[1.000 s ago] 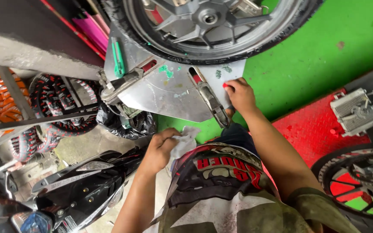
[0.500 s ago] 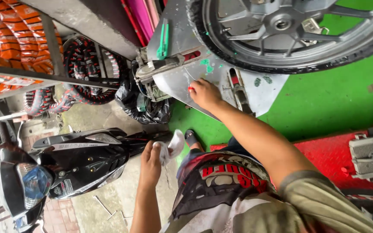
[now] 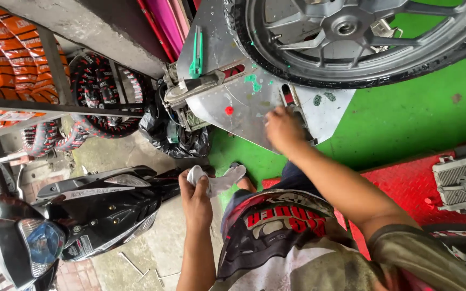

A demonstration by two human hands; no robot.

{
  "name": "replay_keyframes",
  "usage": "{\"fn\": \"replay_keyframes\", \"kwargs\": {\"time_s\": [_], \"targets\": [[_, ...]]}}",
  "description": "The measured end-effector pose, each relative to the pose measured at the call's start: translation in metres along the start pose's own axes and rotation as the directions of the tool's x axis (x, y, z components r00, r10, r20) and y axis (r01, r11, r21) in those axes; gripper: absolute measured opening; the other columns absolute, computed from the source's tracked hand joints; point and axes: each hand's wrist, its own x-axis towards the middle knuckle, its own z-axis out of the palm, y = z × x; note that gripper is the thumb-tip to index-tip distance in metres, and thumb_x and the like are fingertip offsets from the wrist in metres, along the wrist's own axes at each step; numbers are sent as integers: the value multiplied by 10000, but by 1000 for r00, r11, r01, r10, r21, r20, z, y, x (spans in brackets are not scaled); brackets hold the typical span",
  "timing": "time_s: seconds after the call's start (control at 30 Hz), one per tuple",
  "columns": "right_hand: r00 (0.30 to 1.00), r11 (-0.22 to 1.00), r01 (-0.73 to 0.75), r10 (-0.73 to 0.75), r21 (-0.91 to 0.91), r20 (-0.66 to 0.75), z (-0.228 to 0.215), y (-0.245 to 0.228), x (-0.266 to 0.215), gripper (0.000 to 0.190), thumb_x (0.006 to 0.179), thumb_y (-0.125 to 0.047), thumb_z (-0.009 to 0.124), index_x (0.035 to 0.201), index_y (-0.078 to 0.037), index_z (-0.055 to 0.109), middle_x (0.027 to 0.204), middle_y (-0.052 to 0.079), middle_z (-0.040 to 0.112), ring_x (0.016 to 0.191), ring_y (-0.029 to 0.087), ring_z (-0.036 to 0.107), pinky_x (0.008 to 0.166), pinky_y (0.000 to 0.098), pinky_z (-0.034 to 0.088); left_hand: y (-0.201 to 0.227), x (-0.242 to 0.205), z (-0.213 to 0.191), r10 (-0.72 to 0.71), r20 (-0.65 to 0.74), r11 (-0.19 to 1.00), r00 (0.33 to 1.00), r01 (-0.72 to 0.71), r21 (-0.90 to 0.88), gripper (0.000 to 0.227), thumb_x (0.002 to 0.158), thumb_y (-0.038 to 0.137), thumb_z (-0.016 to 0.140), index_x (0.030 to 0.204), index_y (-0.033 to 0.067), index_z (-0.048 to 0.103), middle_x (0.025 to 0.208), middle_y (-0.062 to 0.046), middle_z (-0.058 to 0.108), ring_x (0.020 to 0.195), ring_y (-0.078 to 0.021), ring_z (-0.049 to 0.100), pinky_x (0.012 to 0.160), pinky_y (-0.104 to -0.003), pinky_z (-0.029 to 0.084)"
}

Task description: Cleaning the rim of a motorcycle tire with a cloth and lubricant, followed by inflating the tire with an air compressor.

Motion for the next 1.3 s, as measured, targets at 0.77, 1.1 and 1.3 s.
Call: {"fn": "replay_keyframes", "kwargs": {"time_s": [0.77, 1.1, 1.3], "targets": [[829, 972, -231, 173, 45, 532, -62, 43, 71, 171, 911, -228, 618, 1011, -101, 675, 1032, 189, 753, 986, 415, 746, 824, 527, 616, -37, 38, 55, -248, 205, 730, 947, 322, -603, 199, 995, 49, 550, 1177, 118, 593, 957, -185, 711, 900, -338, 750, 796, -449, 624], [913, 950, -274, 209, 148, 351, -19, 64, 63, 225, 973, -261, 699, 1145, -116, 686, 1051, 171, 747, 1046, 384, 725, 887, 508, 604, -45, 53, 68, -247, 288, 717, 925, 374, -588, 195, 995, 59, 552, 1175, 113, 604, 970, -191, 711, 918, -357, 746, 816, -465, 625], [808, 855, -516, 469, 46, 356, -6, 42, 75, 235, 932, -367, 722, 1027, -153, 735, 1000, 138, 752, 1021, 346, 738, 889, 474, 601, -52, 48, 63, -291, 273, 716, 917, 398, -573, 198, 1002, 71, 542, 1192, 108, 587, 976, -206, 706, 918, -368, 749, 827, -497, 636]]}}
